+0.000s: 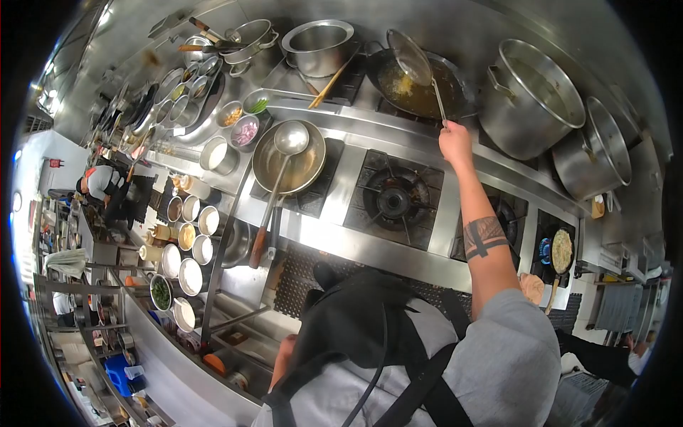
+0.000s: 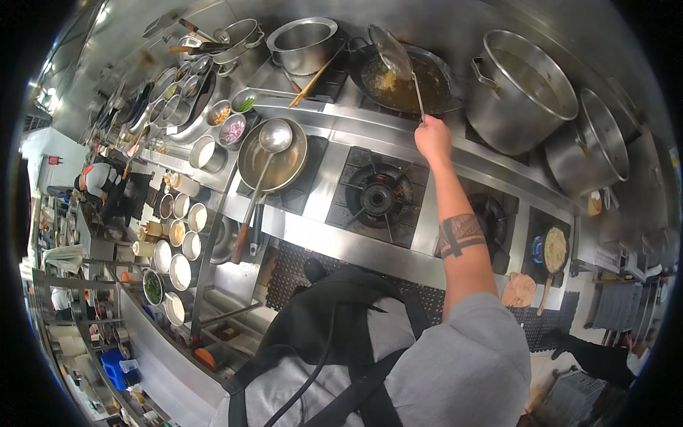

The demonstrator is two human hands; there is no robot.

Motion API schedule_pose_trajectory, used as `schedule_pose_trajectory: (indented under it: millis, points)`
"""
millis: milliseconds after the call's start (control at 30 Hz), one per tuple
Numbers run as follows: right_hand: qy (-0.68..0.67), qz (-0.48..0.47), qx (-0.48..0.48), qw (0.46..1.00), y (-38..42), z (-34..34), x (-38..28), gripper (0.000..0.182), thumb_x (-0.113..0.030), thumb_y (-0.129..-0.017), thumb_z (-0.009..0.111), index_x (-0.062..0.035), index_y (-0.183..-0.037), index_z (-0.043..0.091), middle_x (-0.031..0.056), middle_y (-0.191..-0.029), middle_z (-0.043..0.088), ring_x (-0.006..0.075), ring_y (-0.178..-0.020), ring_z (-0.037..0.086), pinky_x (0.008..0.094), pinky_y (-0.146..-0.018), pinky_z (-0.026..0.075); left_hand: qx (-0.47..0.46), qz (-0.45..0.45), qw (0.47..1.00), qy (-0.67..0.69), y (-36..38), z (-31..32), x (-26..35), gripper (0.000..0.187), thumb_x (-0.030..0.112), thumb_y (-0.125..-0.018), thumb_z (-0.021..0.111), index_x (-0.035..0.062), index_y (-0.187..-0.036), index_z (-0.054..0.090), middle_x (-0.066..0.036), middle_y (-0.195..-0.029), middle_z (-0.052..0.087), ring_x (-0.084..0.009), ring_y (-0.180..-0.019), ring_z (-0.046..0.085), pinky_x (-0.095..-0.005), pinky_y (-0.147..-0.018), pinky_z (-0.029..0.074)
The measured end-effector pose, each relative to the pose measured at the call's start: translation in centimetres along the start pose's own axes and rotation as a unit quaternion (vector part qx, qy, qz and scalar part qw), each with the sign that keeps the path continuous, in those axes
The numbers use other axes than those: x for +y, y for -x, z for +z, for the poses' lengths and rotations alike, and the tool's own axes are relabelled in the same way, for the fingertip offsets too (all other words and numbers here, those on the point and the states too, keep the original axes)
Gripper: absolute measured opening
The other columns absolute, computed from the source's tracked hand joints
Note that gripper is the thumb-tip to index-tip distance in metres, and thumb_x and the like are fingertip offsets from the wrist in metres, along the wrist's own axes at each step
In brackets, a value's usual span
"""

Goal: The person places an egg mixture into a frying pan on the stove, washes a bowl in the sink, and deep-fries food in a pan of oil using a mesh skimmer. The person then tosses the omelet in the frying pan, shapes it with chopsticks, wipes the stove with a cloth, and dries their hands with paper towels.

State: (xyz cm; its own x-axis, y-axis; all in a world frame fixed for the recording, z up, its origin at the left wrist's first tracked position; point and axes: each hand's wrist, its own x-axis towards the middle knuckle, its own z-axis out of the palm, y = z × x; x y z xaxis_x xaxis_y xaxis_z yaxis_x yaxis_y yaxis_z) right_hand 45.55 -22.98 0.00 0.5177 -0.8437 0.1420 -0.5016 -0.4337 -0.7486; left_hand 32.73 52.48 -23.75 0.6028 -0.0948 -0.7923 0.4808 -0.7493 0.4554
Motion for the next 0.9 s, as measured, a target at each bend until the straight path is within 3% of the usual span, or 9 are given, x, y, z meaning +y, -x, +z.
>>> schedule_pose_trajectory:
  millis: [100, 167, 267, 367, 467, 567, 667, 867, 900]
  points:
    - [0.030, 0.017, -0.026, 0.999, 0.0, -0.5, -0.4, 0.031, -0.014, -0.085, 0.051, -0.0038, -0.108, 0.070, 0.0260, -0.101, 0.067, 0.0438, -0.098, 0.063, 0.0470, -0.085, 0.051, -0.031, 0.022, 0.998, -0.059, -1.8, -0.3, -1.4, 0.042, 0.031, -0.089, 0.064, -0.0055, -0.110, 0.067, -0.017, -0.103, 0.072, -0.0207, -0.098, 0.067, -0.0345, -0.085, 0.051]
    - [0.040, 0.024, -0.030, 0.998, 0.3, -0.3, -0.5, 0.033, -0.013, -0.085, 0.050, -0.0040, -0.110, 0.070, 0.0255, -0.102, 0.067, 0.0434, -0.099, 0.063, 0.0465, -0.086, 0.051, 0.006, 0.022, 0.993, -0.118, -2.1, -0.2, -1.9, 0.045, 0.035, -0.089, 0.065, -0.0048, -0.109, 0.068, -0.017, -0.105, 0.072, -0.0214, -0.101, 0.067, -0.0350, -0.086, 0.051]
    - [0.048, -0.026, 0.009, 0.998, 0.5, -0.2, 0.1, 0.035, -0.012, -0.084, 0.050, -0.0043, -0.113, 0.069, 0.0249, -0.102, 0.067, 0.0432, -0.099, 0.063, 0.0462, -0.086, 0.051, -0.023, 0.008, 1.000, -0.012, -1.5, -0.1, -1.1, 0.045, 0.035, -0.088, 0.065, -0.0039, -0.109, 0.068, -0.017, -0.105, 0.073, -0.0220, -0.100, 0.067, -0.0354, -0.086, 0.051]
    - [0.016, 0.005, -0.008, 1.000, -0.2, 0.0, 0.6, 0.035, -0.012, -0.084, 0.051, -0.0030, -0.113, 0.069, 0.0257, -0.102, 0.067, 0.0430, -0.099, 0.063, 0.0458, -0.087, 0.051, -0.021, 0.062, 0.995, -0.081, -3.4, -0.6, -2.6, 0.042, 0.034, -0.088, 0.066, -0.0023, -0.108, 0.069, -0.015, -0.101, 0.073, -0.0209, -0.097, 0.067, -0.0342, -0.085, 0.051]
    - [0.071, -0.046, -0.002, 0.996, 0.7, -0.8, -0.5, 0.035, -0.012, -0.085, 0.051, -0.0019, -0.113, 0.069, 0.0263, -0.104, 0.067, 0.0428, -0.100, 0.063, 0.0452, -0.088, 0.051, -0.023, 0.069, 0.997, -0.041, -2.8, -0.6, -2.4, 0.043, 0.036, -0.088, 0.065, -0.0011, -0.109, 0.069, -0.015, -0.101, 0.073, -0.0218, -0.097, 0.068, -0.0343, -0.085, 0.051]
    - [0.053, -0.021, 0.005, 0.998, 0.8, -0.9, -0.1, 0.036, -0.012, -0.085, 0.050, -0.0012, -0.113, 0.068, 0.0264, -0.105, 0.067, 0.0425, -0.101, 0.063, 0.0450, -0.089, 0.051, -0.009, 0.000, 0.999, -0.051, -1.0, -0.5, 0.1, 0.046, 0.038, -0.088, 0.063, -0.0016, -0.110, 0.068, -0.016, -0.103, 0.073, -0.0235, -0.098, 0.068, -0.0350, -0.087, 0.051]
    - [0.030, 0.006, -0.017, 0.999, -0.2, -0.4, 1.1, 0.036, -0.012, -0.085, 0.050, -0.0020, -0.115, 0.068, 0.0262, -0.106, 0.066, 0.0424, -0.102, 0.063, 0.0453, -0.089, 0.051, -0.038, 0.209, 0.961, -0.174, -5.6, -0.7, -4.8, 0.046, 0.038, -0.088, 0.063, -0.0023, -0.110, 0.068, -0.016, -0.104, 0.072, -0.0242, -0.099, 0.068, -0.0355, -0.087, 0.051]
    - [0.048, 0.007, -0.017, 0.999, 0.3, -1.2, 1.0, 0.038, -0.013, -0.085, 0.050, -0.0035, -0.118, 0.068, 0.0259, -0.106, 0.067, 0.0421, -0.101, 0.064, 0.0451, -0.089, 0.051, -0.017, 0.024, 0.997, -0.065, -2.3, -0.5, -1.3, 0.044, 0.034, -0.087, 0.064, -0.0031, -0.110, 0.068, -0.017, -0.105, 0.072, -0.0239, -0.100, 0.068, -0.0348, -0.087, 0.051]
    - [0.053, 0.007, -0.017, 0.998, 0.1, -1.2, 1.3, 0.038, -0.012, -0.085, 0.050, -0.0039, -0.117, 0.068, 0.0260, -0.105, 0.067, 0.0420, -0.100, 0.064, 0.0455, -0.088, 0.051, -0.016, 0.026, 0.997, -0.066, -2.9, -0.7, -1.9, 0.044, 0.034, -0.087, 0.064, -0.0031, -0.110, 0.068, -0.017, -0.105, 0.072, -0.0239, -0.100, 0.068, -0.0348, -0.087, 0.051]
